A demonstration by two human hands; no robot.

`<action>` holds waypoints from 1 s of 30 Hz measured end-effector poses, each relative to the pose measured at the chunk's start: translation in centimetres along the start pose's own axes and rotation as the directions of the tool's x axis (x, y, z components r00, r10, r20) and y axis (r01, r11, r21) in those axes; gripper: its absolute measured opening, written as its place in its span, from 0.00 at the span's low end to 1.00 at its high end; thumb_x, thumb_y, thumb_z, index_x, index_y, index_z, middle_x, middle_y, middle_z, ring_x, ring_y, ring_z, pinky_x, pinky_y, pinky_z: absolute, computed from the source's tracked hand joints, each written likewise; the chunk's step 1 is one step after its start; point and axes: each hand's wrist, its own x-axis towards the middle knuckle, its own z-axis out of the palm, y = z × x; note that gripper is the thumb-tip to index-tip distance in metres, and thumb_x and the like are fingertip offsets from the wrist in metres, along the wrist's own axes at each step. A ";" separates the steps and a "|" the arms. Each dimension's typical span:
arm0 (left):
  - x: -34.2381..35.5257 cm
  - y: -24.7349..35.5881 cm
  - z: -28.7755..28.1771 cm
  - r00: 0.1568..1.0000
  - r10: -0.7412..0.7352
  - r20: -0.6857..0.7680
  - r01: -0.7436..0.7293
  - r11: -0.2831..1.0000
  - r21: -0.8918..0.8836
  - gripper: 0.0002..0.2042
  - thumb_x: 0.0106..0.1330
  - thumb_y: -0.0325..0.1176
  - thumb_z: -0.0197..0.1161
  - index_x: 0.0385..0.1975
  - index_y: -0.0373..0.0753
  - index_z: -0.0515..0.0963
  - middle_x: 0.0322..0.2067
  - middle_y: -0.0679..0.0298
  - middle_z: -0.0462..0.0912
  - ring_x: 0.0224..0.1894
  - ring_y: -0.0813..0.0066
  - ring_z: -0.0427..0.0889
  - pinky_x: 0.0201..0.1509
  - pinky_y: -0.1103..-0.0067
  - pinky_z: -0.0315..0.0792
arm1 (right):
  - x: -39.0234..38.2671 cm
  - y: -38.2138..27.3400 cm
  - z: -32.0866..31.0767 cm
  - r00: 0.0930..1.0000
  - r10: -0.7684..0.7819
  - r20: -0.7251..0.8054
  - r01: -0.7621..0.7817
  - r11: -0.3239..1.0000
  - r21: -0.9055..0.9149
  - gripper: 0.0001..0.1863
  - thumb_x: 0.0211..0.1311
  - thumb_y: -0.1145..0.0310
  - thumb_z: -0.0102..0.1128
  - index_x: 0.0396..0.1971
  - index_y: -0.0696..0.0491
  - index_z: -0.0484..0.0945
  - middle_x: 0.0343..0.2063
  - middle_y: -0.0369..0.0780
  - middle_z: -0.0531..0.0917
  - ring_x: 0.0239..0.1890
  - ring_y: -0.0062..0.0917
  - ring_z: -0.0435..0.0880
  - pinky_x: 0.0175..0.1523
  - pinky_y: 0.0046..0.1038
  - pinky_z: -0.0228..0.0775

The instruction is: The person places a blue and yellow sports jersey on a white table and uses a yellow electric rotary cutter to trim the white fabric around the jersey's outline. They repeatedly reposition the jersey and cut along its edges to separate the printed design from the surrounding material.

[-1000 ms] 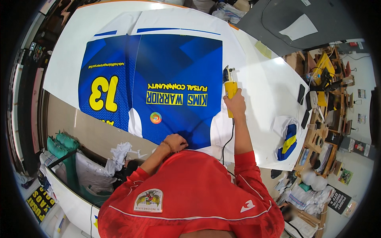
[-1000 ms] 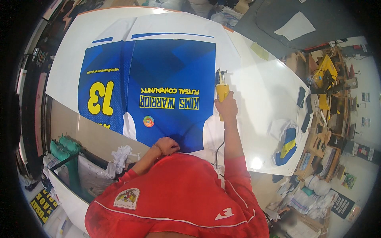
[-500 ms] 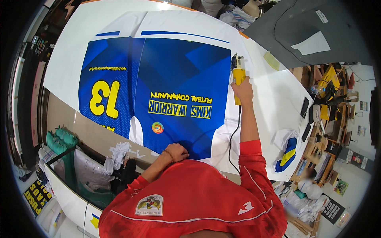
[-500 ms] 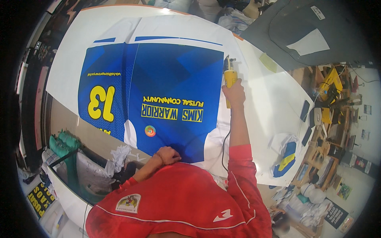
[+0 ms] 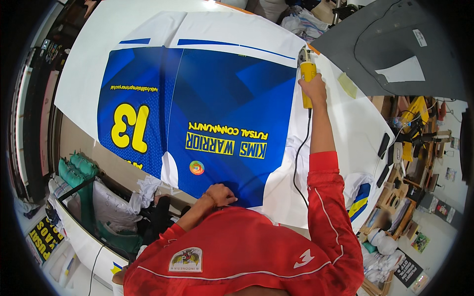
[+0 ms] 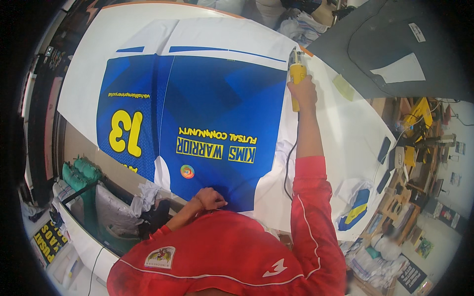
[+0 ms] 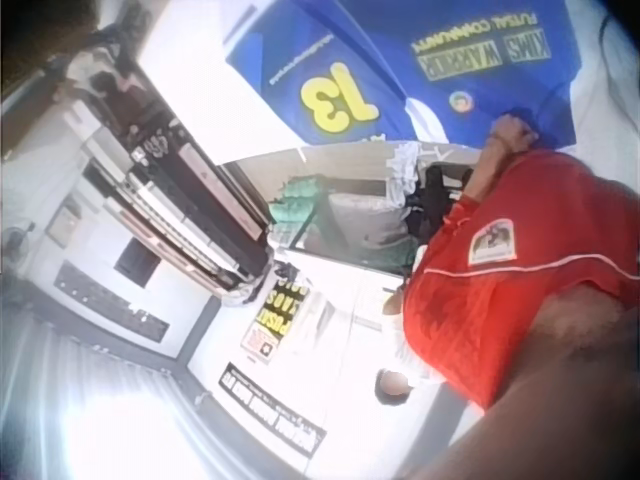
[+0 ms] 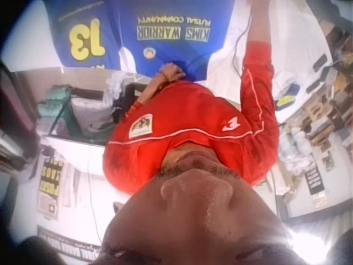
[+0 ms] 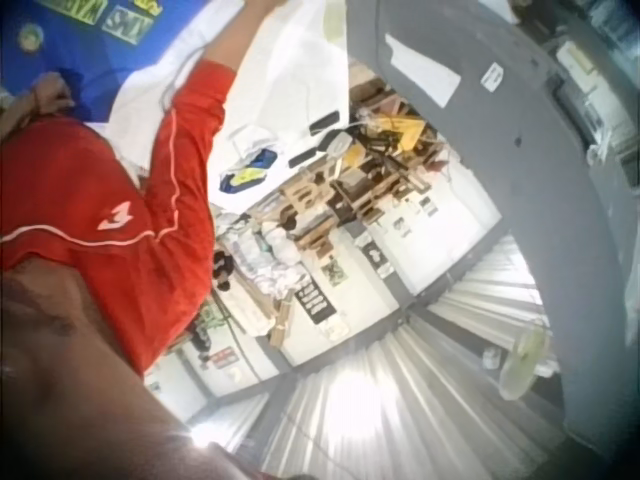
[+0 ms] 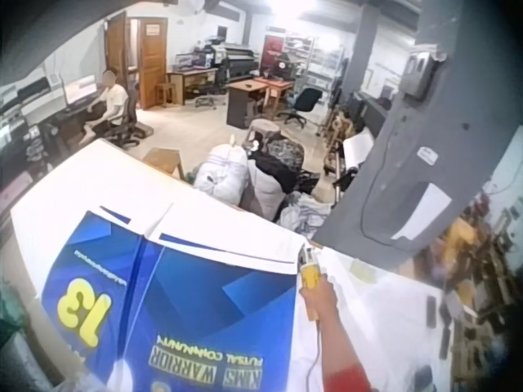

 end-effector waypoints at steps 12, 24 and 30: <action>-0.3 1.0 1.2 0.993 -0.112 -0.032 0.113 0.993 0.033 0.26 0.67 0.65 0.57 0.28 0.52 0.91 0.26 0.61 0.89 0.34 0.52 0.88 0.44 0.57 0.81 | 9.6 -5.1 -1.2 0.961 -0.052 -0.272 0.112 0.972 0.209 0.40 0.51 0.47 0.69 0.60 0.54 0.68 0.52 0.54 0.84 0.56 0.51 0.84 0.60 0.47 0.77; -1.1 2.7 -0.5 0.994 -0.110 0.009 0.110 0.994 0.008 0.22 0.71 0.58 0.61 0.31 0.47 0.91 0.24 0.66 0.90 0.29 0.69 0.90 0.44 0.69 0.83 | -1.8 5.6 1.2 0.932 -0.209 -0.296 0.351 0.728 0.589 0.32 0.54 0.58 0.77 0.56 0.55 0.74 0.45 0.48 0.87 0.49 0.41 0.88 0.55 0.40 0.78; -1.0 1.9 1.1 0.990 -0.129 0.054 0.137 0.968 -0.211 0.23 0.72 0.57 0.62 0.28 0.44 0.90 0.23 0.68 0.90 0.26 0.75 0.90 0.38 0.74 0.84 | -17.6 20.8 5.6 0.984 -0.129 -0.124 0.178 0.763 0.621 0.36 0.53 0.63 0.78 0.61 0.56 0.70 0.49 0.48 0.85 0.51 0.37 0.86 0.55 0.38 0.78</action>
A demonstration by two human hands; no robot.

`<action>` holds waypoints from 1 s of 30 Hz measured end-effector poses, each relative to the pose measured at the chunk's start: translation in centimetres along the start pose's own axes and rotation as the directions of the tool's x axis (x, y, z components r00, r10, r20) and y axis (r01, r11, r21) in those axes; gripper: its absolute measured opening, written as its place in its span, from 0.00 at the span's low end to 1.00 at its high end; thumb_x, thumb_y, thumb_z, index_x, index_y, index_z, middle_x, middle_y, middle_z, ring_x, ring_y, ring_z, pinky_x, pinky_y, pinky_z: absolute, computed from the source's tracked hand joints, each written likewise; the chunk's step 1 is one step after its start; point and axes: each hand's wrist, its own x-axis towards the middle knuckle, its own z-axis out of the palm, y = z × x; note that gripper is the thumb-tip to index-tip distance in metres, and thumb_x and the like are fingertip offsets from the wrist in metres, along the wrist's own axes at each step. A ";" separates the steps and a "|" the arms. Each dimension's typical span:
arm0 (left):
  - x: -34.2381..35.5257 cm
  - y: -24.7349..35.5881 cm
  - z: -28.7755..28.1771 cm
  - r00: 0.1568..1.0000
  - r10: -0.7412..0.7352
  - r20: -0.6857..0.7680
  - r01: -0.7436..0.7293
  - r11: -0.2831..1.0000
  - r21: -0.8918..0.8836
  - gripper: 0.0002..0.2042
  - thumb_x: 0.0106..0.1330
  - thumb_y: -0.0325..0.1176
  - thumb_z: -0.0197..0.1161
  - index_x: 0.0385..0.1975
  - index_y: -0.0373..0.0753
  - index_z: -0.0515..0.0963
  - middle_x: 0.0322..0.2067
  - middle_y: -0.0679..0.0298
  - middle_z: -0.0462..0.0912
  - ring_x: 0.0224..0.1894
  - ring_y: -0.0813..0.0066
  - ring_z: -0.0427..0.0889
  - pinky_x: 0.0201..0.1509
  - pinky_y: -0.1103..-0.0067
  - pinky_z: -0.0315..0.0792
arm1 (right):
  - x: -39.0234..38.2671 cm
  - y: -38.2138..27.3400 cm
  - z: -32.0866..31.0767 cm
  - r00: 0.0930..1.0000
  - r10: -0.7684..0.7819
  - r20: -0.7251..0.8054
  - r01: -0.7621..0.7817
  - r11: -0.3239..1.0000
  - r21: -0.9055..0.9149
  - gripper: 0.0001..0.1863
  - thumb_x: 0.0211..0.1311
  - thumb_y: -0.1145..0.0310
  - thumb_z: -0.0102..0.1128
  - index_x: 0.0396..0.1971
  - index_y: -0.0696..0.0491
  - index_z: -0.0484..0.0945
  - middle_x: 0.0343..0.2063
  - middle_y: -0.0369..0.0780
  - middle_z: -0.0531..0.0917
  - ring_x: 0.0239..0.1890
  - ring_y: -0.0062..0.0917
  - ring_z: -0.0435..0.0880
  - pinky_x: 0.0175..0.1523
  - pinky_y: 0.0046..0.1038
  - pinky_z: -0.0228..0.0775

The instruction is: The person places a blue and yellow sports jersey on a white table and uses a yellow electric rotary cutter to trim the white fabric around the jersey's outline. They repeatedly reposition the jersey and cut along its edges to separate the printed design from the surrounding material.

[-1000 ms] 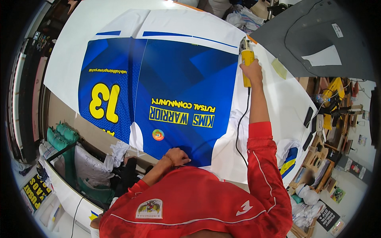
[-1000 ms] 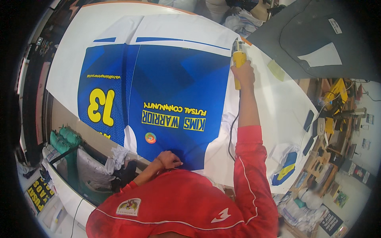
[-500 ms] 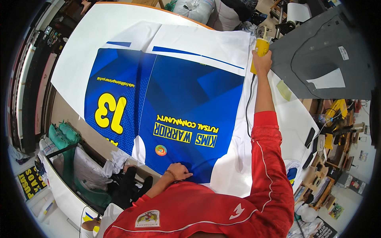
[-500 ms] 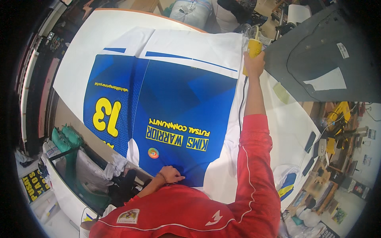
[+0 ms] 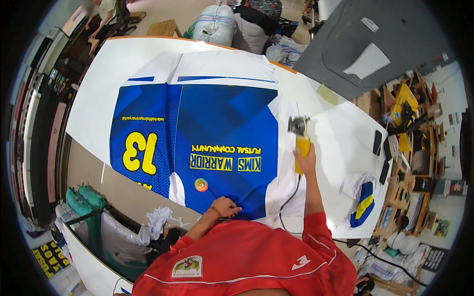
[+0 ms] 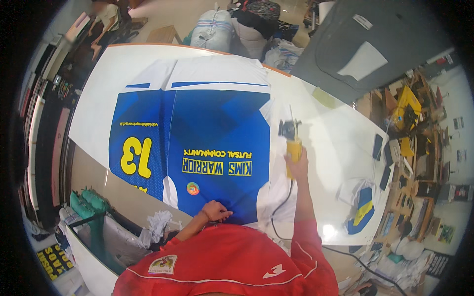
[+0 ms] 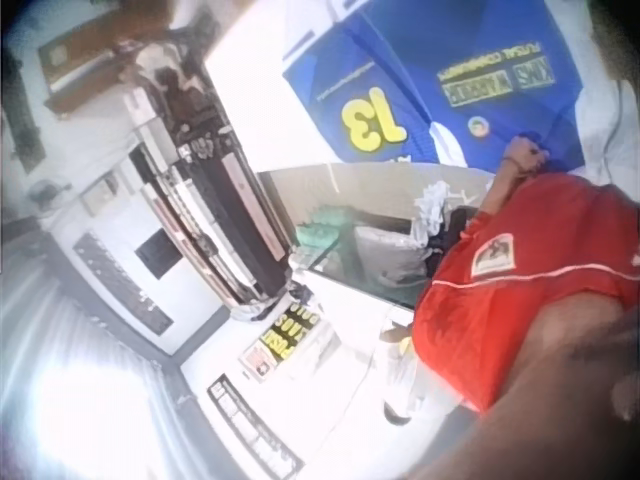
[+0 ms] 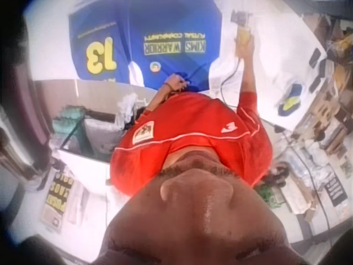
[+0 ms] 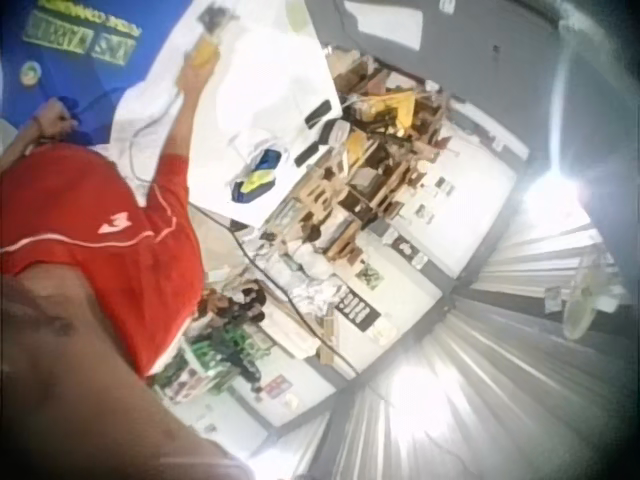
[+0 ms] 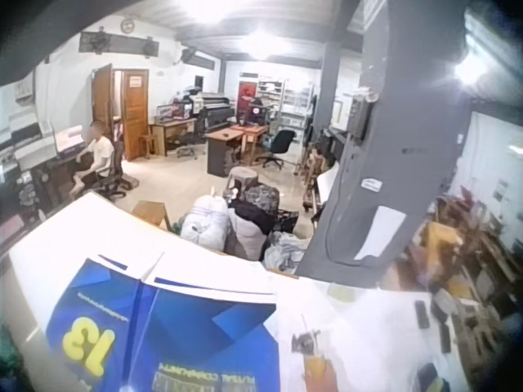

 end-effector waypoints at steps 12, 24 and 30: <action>5.8 9.3 3.2 0.584 0.713 -0.388 -0.523 0.696 0.492 0.19 0.61 0.39 0.71 0.50 0.40 0.82 0.52 0.53 0.81 0.57 0.51 0.78 0.62 0.61 0.73 | -32.5 10.0 -17.0 0.921 0.389 -0.021 -0.375 0.900 0.223 0.29 0.52 0.70 0.75 0.54 0.58 0.74 0.41 0.41 0.82 0.43 0.26 0.82 0.49 0.32 0.77; 26.6 19.8 -12.3 0.516 0.433 -0.739 -0.081 0.884 0.461 0.23 0.60 0.41 0.71 0.56 0.43 0.82 0.62 0.51 0.77 0.65 0.48 0.74 0.67 0.59 0.72 | -33.3 9.4 -19.1 0.864 0.439 -0.247 -0.353 0.877 0.326 0.26 0.51 0.68 0.76 0.50 0.59 0.76 0.38 0.40 0.83 0.38 0.24 0.82 0.43 0.30 0.76; 26.8 21.2 -16.0 0.479 0.403 -0.780 -0.039 0.897 0.440 0.19 0.61 0.36 0.69 0.52 0.40 0.84 0.57 0.50 0.81 0.60 0.51 0.80 0.66 0.61 0.74 | -31.2 11.2 -18.8 0.865 0.480 -0.147 -0.396 0.833 0.386 0.27 0.51 0.69 0.75 0.51 0.60 0.77 0.38 0.41 0.85 0.37 0.24 0.83 0.43 0.30 0.77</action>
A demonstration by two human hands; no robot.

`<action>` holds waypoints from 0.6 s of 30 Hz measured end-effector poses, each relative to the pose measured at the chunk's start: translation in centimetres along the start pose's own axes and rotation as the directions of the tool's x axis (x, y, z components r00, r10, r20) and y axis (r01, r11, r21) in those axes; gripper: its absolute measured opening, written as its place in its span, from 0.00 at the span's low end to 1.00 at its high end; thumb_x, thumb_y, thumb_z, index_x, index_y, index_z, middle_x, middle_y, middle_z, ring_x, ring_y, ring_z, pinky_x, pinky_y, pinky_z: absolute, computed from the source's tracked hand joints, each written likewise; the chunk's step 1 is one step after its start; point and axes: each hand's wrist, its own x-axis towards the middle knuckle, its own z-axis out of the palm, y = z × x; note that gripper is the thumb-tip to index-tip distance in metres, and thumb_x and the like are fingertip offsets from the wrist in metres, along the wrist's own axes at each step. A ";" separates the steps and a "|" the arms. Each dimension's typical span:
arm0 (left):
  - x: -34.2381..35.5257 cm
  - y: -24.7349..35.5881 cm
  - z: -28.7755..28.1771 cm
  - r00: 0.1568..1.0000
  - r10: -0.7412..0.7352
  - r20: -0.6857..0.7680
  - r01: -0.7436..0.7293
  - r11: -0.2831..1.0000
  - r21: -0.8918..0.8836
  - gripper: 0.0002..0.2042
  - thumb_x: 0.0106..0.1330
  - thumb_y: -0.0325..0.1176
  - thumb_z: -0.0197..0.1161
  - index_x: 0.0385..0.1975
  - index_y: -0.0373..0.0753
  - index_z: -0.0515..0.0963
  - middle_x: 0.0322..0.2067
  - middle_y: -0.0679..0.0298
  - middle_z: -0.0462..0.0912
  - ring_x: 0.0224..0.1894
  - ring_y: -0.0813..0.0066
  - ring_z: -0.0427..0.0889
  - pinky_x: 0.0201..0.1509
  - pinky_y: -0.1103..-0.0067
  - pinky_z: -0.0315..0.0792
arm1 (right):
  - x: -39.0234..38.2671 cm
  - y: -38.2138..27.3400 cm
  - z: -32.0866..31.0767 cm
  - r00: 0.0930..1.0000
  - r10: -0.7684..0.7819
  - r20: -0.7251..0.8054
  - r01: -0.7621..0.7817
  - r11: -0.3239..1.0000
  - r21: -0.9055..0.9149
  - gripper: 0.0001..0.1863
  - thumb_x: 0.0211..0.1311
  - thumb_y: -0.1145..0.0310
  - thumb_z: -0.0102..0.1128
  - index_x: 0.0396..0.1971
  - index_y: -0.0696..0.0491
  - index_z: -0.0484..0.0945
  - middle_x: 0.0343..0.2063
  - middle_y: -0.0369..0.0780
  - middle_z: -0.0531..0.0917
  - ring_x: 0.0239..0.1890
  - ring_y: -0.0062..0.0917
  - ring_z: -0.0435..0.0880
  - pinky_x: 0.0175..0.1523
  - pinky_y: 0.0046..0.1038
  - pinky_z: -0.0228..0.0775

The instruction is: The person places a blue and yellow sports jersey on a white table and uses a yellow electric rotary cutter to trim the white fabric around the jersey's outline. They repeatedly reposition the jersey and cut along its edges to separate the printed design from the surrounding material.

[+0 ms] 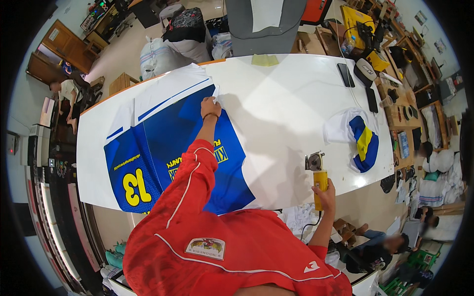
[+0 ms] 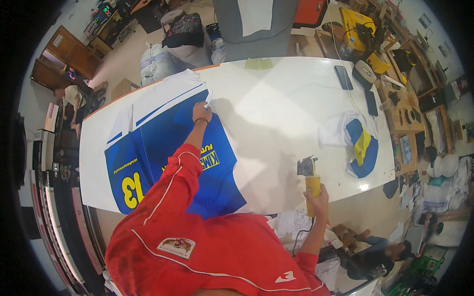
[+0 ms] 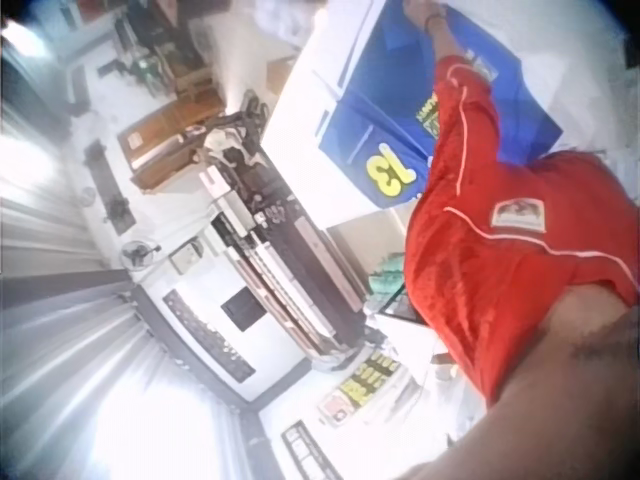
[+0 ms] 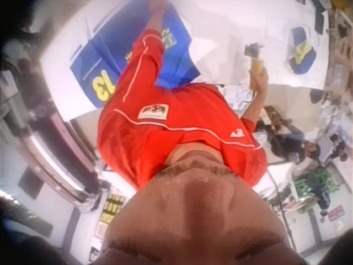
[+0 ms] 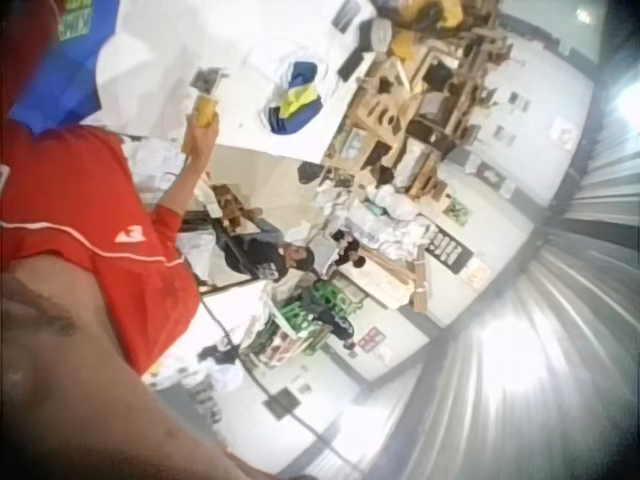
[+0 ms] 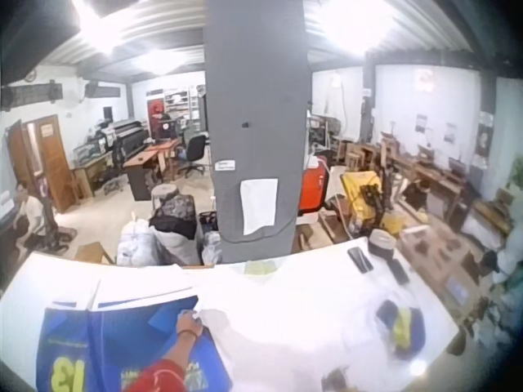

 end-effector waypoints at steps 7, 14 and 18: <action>1.4 3.3 0.5 0.968 -0.229 0.106 0.190 0.938 0.291 0.19 0.68 0.45 0.65 0.54 0.42 0.80 0.57 0.52 0.79 0.62 0.50 0.78 0.60 0.59 0.80 | 3.3 1.1 0.5 0.995 -0.018 0.096 0.024 0.998 -0.062 0.30 0.50 0.67 0.75 0.54 0.61 0.77 0.39 0.42 0.86 0.38 0.27 0.85 0.45 0.31 0.78; 2.6 -0.2 0.6 0.997 0.030 0.076 -0.045 0.976 0.215 0.09 0.66 0.38 0.67 0.40 0.42 0.84 0.49 0.56 0.84 0.53 0.52 0.82 0.55 0.58 0.79 | 7.3 -2.3 -0.4 0.983 0.065 0.171 -0.005 0.944 -0.329 0.31 0.49 0.61 0.75 0.52 0.63 0.80 0.39 0.49 0.88 0.40 0.32 0.89 0.46 0.33 0.79; 1.0 2.1 -0.3 0.920 0.354 -0.168 -0.369 0.927 -0.067 0.04 0.62 0.30 0.69 0.35 0.41 0.85 0.39 0.55 0.87 0.46 0.53 0.85 0.53 0.63 0.78 | 10.0 -1.0 -1.8 0.989 -0.004 0.149 0.065 0.913 -0.403 0.32 0.48 0.58 0.76 0.52 0.61 0.81 0.40 0.50 0.89 0.39 0.36 0.89 0.47 0.35 0.80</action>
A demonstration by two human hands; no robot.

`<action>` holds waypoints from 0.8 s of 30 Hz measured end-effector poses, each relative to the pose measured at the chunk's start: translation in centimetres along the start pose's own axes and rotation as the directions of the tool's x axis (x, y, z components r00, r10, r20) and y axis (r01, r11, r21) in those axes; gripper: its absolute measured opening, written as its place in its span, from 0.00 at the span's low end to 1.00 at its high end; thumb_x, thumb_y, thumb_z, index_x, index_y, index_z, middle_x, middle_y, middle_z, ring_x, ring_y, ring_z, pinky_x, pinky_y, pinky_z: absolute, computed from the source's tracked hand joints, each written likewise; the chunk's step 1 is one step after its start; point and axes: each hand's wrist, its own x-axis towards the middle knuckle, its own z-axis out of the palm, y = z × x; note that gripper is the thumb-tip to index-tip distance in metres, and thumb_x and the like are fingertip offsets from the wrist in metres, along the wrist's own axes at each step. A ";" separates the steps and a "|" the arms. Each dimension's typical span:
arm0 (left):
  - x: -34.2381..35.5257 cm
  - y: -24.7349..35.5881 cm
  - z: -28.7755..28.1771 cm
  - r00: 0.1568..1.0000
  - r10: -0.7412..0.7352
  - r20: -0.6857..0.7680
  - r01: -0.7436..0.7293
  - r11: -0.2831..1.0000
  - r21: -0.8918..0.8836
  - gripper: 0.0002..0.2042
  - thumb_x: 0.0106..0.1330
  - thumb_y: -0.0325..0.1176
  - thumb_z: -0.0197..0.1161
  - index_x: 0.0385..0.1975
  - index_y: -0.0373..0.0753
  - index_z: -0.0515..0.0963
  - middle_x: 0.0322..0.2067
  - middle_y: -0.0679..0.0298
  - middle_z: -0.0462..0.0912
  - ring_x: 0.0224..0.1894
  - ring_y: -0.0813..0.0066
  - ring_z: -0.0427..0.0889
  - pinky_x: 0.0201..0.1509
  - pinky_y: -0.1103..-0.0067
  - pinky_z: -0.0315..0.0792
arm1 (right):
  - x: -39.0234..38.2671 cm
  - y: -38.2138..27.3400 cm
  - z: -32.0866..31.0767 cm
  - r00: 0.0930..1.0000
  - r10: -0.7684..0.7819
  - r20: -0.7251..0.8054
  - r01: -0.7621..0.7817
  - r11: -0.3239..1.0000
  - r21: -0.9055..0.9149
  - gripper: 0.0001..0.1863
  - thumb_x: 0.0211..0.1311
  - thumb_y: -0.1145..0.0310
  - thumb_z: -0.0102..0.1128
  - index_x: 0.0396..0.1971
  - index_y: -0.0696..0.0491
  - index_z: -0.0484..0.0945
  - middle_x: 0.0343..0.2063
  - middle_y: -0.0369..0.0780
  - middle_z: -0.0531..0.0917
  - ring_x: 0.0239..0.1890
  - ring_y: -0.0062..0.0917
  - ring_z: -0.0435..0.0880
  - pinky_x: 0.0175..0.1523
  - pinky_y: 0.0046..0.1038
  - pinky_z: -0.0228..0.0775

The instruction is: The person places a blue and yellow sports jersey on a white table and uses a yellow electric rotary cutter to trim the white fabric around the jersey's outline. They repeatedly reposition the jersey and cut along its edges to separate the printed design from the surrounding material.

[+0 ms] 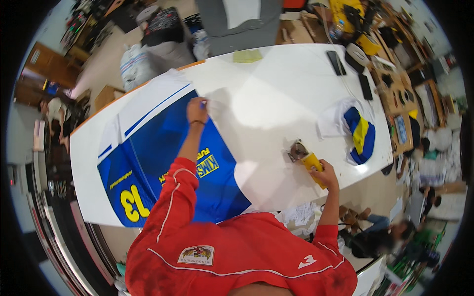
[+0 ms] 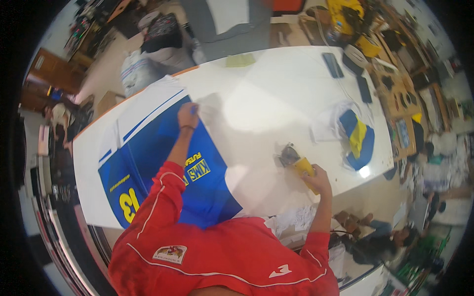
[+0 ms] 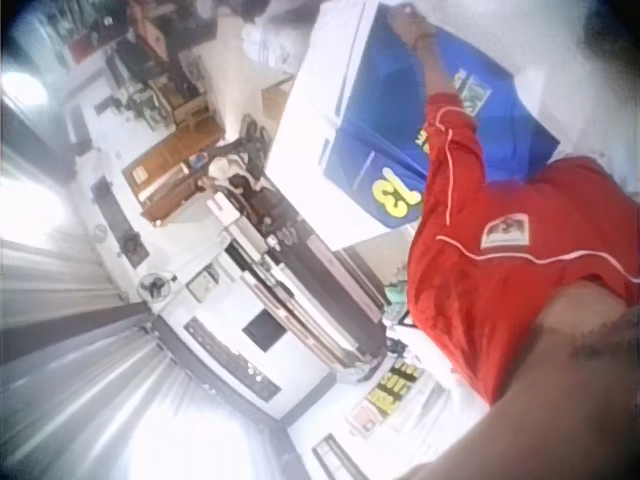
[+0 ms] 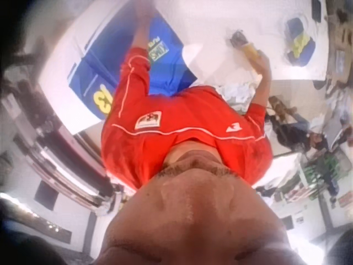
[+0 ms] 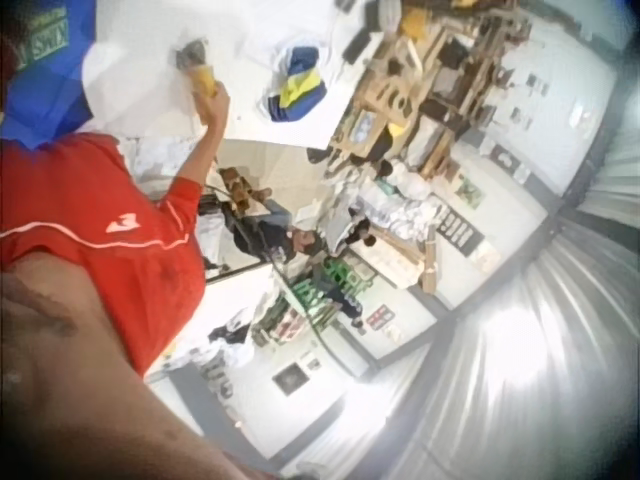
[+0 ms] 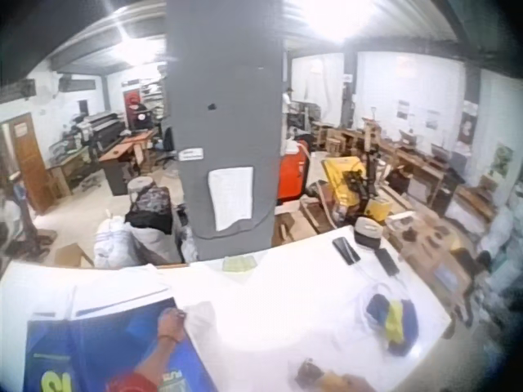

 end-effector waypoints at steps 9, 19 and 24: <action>-20.3 16.7 -7.4 0.794 0.209 0.571 -0.047 0.958 -0.285 0.25 0.64 0.53 0.70 0.53 0.41 0.79 0.51 0.57 0.81 0.57 0.55 0.78 0.63 0.61 0.72 | 1.7 2.1 -1.4 0.976 -0.014 -0.218 0.002 0.998 -0.055 0.31 0.55 0.60 0.75 0.56 0.59 0.78 0.42 0.49 0.88 0.44 0.40 0.89 0.50 0.37 0.79; -27.6 10.3 -6.7 0.913 -0.159 0.374 0.134 0.987 0.092 0.08 0.68 0.34 0.62 0.42 0.39 0.75 0.42 0.53 0.78 0.50 0.49 0.77 0.53 0.57 0.72 | 0.9 -0.1 4.7 0.635 -0.480 -0.606 0.184 0.855 -0.485 0.29 0.55 0.64 0.74 0.57 0.55 0.78 0.49 0.49 0.82 0.54 0.46 0.79 0.59 0.45 0.72; -27.0 16.6 -10.2 0.959 0.068 0.274 0.076 0.874 -0.480 0.07 0.65 0.24 0.62 0.41 0.35 0.75 0.40 0.49 0.78 0.45 0.43 0.78 0.48 0.59 0.73 | -2.0 -9.2 12.3 0.677 -0.681 -0.280 0.648 0.732 -0.211 0.44 0.46 0.69 0.79 0.68 0.52 0.71 0.62 0.51 0.70 0.67 0.49 0.68 0.70 0.47 0.65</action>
